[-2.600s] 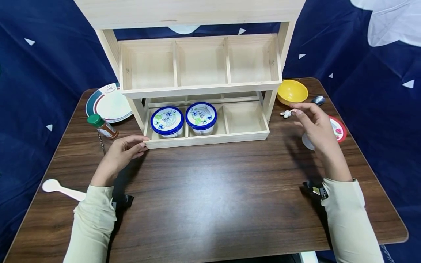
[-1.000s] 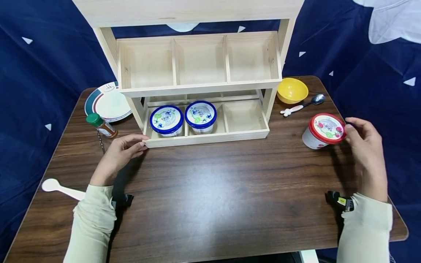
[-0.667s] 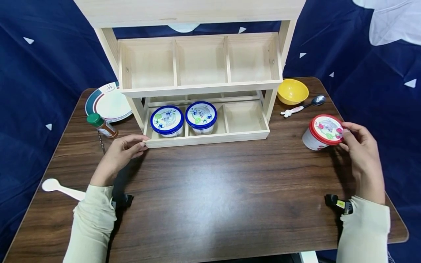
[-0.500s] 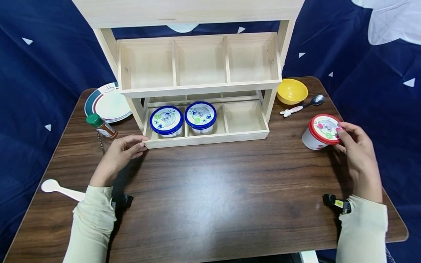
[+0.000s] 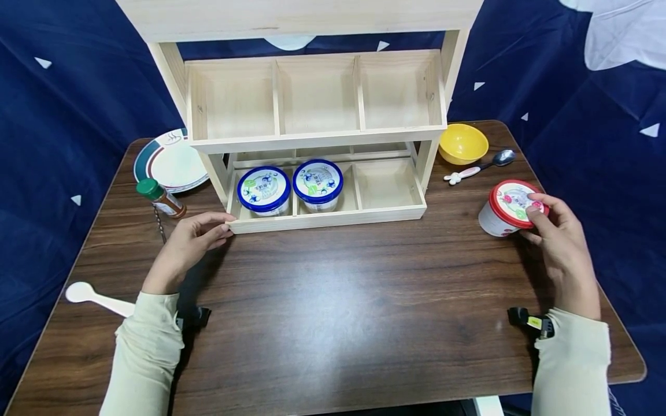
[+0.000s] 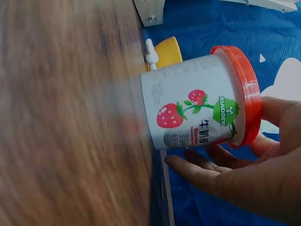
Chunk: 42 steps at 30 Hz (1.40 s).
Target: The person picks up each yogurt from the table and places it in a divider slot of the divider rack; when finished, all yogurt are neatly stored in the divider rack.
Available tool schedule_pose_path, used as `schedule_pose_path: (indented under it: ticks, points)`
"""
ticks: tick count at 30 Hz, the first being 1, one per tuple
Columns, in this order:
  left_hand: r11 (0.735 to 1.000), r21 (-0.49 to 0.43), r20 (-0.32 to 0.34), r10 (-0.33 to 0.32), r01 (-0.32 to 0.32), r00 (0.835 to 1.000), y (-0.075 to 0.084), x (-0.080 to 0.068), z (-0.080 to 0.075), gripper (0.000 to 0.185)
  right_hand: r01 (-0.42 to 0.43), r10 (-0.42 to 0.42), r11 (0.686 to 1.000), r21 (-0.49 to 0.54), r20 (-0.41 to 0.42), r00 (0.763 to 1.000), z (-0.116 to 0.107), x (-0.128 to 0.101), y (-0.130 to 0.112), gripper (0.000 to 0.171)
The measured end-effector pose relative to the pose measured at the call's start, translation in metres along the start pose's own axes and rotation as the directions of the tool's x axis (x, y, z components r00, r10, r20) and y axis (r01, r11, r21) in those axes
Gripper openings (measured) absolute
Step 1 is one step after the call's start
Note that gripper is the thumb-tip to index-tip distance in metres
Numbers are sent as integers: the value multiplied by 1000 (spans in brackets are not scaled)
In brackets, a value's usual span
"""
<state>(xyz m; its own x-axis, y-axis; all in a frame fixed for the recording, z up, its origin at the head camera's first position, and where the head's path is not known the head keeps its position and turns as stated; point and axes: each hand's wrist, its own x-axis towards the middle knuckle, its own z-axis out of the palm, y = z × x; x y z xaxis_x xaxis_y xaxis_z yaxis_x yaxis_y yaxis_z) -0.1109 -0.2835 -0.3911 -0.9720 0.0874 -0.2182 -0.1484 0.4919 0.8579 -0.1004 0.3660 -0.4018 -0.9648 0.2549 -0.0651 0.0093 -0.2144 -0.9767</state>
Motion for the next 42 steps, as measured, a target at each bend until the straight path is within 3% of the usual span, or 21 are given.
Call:
schedule_pose_path:
  ticks: [5, 17, 29, 38, 42]
  points:
    - [1000, -17, 1, 1, -1, 1000, -3, 0, 2, 35, 3, -4, 999, 40, 38, 999, 6, -1, 5, 25]
    - [999, -38, 1, 34, -34, 999, -8, 1, 4, 35, 2, -1, 1000, -25, 28, 1000, 15, -6, -4, 26]
    - [999, -17, -1, 36, -36, 999, -2, 1, 0, 35, 42, -41, 999, -9, 73, 996, 48, -3, -24, 29]
    - [999, -31, -1, 30, -30, 1000, -5, 1, 1, 35, 73, -55, 989, -132, 130, 990, 75, -1, -33, 28]
    - [999, -29, -1, 29, -29, 1000, -5, 1, 1, 35, 65, -45, 991, -121, 161, 986, 86, 1, -33, 27]
